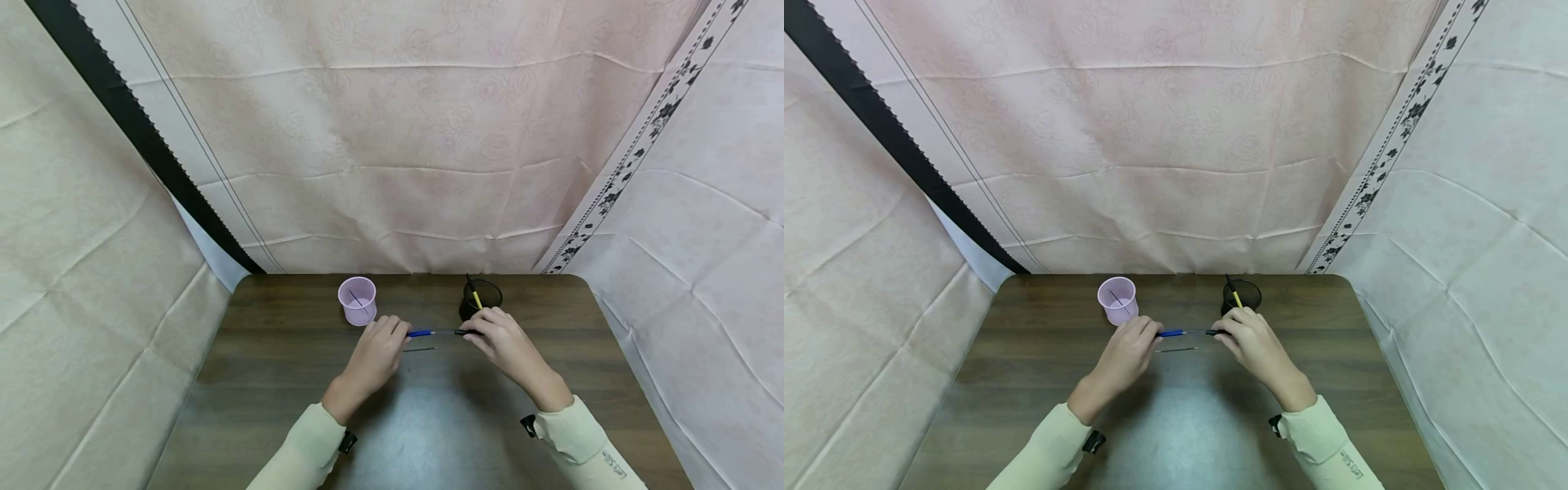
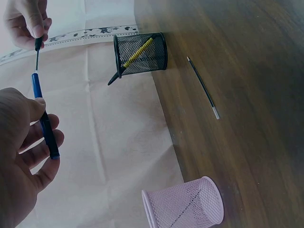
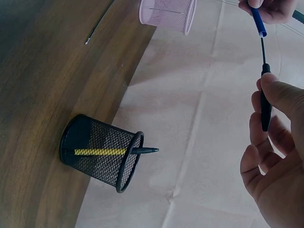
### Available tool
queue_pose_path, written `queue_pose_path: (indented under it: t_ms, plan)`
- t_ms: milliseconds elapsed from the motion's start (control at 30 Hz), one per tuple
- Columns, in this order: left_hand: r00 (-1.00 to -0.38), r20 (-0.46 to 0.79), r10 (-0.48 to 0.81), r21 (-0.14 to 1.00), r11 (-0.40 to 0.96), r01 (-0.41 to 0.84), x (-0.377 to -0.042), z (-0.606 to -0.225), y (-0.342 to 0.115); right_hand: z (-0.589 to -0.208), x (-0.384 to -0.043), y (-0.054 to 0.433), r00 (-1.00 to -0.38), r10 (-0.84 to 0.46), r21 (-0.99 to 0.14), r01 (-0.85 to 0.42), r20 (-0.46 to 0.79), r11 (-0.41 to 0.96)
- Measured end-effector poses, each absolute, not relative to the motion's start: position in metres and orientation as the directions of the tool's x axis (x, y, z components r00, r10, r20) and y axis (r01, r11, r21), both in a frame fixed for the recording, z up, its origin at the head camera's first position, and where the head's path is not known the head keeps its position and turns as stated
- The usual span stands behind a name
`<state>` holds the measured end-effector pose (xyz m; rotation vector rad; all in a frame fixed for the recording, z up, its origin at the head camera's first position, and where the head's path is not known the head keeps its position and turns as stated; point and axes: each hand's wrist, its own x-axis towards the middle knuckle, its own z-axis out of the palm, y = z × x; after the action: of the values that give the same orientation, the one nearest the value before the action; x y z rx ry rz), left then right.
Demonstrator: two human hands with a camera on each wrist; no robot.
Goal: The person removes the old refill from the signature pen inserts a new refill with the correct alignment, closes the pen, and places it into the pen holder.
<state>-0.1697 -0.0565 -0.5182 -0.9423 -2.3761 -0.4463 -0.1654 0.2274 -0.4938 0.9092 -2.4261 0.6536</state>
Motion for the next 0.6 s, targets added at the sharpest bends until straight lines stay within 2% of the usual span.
queue_pose_path:
  t_ms: [233,600]
  plan:
    - [-0.568,0.614,0.548,0.035,0.700,0.713,-0.169,-0.514,-0.052,-0.495,-0.166,0.225,-0.656,-0.487,-0.248,-0.709,0.576,0.660]
    - [-0.559,0.612,0.559,-0.010,0.712,0.702,-0.167,-0.510,-0.043,-0.494,-0.168,0.219,-0.642,-0.510,-0.235,-0.725,0.572,0.648]
